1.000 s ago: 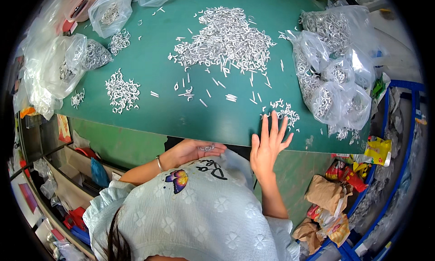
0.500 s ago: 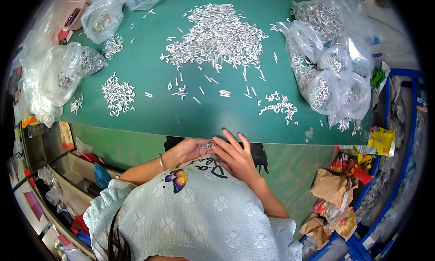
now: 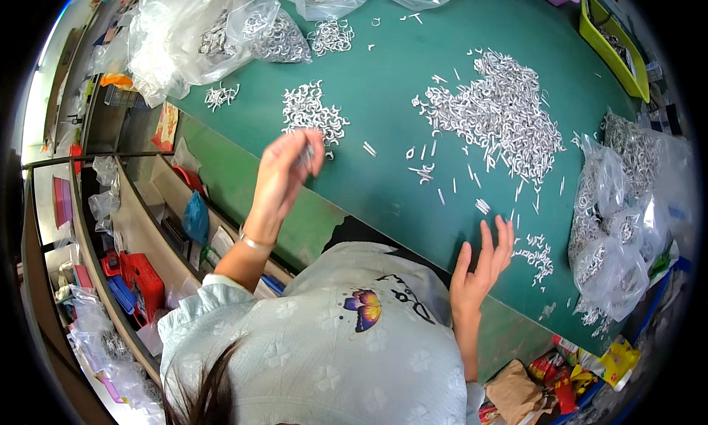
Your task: The person sorts through a pile of small metal components on a green table by hand, separating them into different groups and placing them into plastic bags.
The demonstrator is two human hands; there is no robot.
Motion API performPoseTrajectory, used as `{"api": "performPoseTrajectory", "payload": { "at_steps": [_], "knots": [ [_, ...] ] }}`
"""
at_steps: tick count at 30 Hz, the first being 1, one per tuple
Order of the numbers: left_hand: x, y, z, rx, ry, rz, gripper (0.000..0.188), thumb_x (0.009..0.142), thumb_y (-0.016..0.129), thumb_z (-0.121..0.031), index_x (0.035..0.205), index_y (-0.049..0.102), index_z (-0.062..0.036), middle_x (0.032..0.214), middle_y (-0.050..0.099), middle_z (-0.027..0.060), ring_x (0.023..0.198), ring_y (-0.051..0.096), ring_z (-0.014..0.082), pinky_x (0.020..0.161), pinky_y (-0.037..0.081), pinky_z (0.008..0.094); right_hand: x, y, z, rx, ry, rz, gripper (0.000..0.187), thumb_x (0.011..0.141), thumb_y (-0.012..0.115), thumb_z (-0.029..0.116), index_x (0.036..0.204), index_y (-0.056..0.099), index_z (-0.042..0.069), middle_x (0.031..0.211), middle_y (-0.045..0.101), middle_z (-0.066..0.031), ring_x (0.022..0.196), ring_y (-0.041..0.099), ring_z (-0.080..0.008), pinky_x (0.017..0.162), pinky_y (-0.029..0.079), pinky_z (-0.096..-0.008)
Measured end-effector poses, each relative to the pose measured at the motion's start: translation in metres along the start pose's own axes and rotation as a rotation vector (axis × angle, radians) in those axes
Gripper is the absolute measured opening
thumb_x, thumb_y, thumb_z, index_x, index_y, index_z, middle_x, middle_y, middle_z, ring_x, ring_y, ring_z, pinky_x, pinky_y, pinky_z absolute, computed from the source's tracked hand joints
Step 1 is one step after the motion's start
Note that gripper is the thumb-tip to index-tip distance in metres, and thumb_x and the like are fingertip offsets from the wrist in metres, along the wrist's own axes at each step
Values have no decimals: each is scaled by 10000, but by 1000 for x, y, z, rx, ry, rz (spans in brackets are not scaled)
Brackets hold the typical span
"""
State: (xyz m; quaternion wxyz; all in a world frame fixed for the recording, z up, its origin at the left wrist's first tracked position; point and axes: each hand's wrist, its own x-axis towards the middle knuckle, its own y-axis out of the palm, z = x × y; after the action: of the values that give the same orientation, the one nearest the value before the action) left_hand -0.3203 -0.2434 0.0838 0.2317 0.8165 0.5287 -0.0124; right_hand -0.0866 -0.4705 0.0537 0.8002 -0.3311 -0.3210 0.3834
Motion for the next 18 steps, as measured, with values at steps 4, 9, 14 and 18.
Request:
{"api": "performPoseTrajectory", "payload": {
  "at_steps": [4,9,14,18],
  "knots": [
    [61,-23,22,881,654,-219,170,971,508,-81,1006,639,21,953,634,99,875,605,219,799,480,330,-2,-3,-2,-12,109,-25,475,928,519,97,1377,422,-27,1450,410,-188,1391,311,-376,1127,215,-470],
    [65,-18,36,1295,832,-163,175,910,526,25,1025,651,-15,1140,635,114,1119,590,301,1095,311,479,5,-13,-19,-2,210,-14,533,960,477,121,1447,326,-34,1502,349,-190,1420,271,-364,1153,185,-466],
    [10,40,36,960,576,167,265,869,556,64,1112,624,-16,1250,581,159,1252,512,348,1134,263,482,19,4,-22,-267,194,107,647,928,542,139,1469,247,-59,1539,257,-229,1442,211,-379,1169,122,-517],
    [4,70,65,1196,569,391,582,856,581,38,1400,376,-4,1491,345,181,1397,315,363,1138,249,515,6,14,3,-234,87,240,711,887,599,139,1459,240,-82,1552,236,-210,1441,197,-406,1150,81,-587]
  ]
}}
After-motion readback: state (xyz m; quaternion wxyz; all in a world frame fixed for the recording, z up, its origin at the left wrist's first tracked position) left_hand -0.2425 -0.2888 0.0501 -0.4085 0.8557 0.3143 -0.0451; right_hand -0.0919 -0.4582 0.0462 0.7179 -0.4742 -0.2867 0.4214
